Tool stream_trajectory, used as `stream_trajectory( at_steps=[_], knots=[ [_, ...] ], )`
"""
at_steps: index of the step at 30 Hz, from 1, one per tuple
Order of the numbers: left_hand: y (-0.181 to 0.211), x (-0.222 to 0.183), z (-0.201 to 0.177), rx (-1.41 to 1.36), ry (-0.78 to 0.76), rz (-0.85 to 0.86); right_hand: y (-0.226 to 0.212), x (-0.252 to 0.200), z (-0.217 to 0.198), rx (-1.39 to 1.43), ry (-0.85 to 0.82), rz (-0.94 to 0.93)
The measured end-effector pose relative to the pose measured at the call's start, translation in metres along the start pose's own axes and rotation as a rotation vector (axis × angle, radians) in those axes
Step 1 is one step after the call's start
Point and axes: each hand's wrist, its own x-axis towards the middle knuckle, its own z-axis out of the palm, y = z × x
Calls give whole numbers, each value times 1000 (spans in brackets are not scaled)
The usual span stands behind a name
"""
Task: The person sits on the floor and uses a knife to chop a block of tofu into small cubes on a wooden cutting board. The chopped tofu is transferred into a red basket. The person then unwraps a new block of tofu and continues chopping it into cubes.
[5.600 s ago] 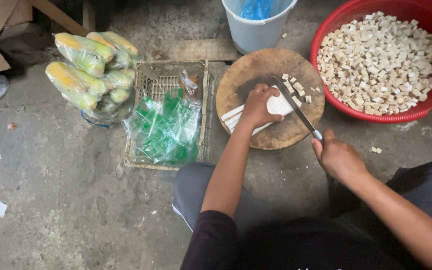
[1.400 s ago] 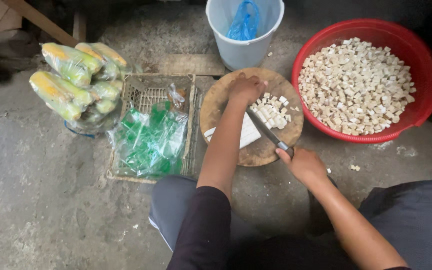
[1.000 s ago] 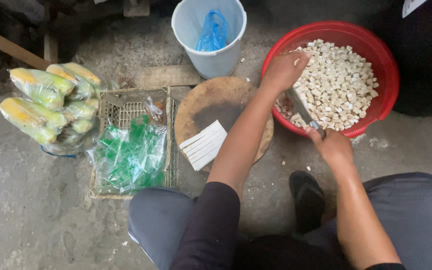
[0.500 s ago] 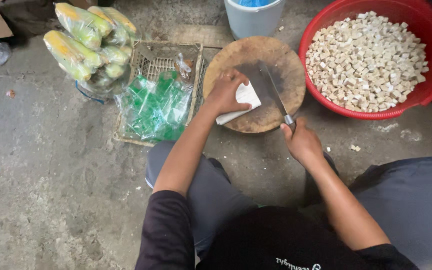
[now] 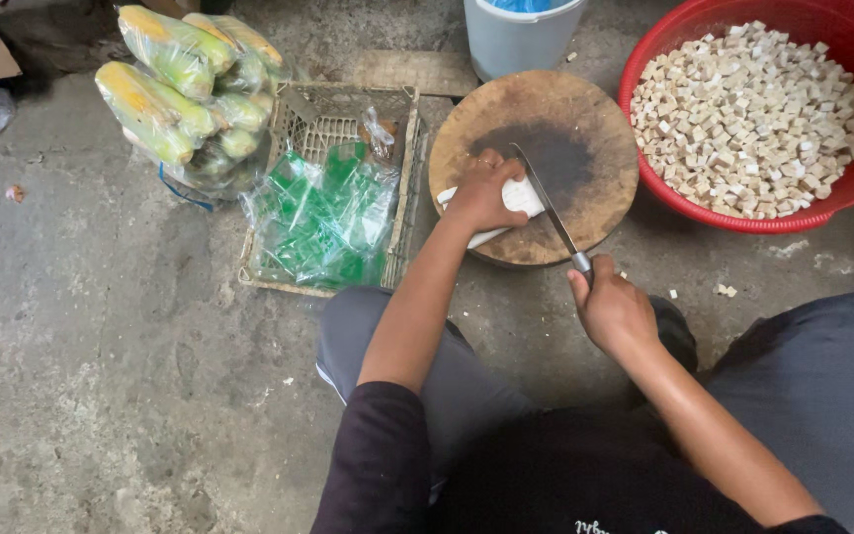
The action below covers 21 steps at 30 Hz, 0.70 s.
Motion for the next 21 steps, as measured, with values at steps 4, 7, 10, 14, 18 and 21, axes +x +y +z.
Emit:
stream_trajectory(
  at_steps=[4,7,10,14,18,21],
  knots=[
    [-1,-2,9,-44,64,7,4,6,4,-66,-50,25],
    [0,-3,10,-63,94,-6,3,13,8,-101,-105,78],
    [2,-4,8,-124,118,-37,-5,27,15,-111,-126,96],
    [3,-11,11,-128,104,-61,-10,40,24,-111,-103,68],
    [6,-15,14,-159,162,-38,-1,36,21,-50,-123,87],
    [4,-15,12,-171,155,-52,3,32,16,-65,-148,109]
  ],
)
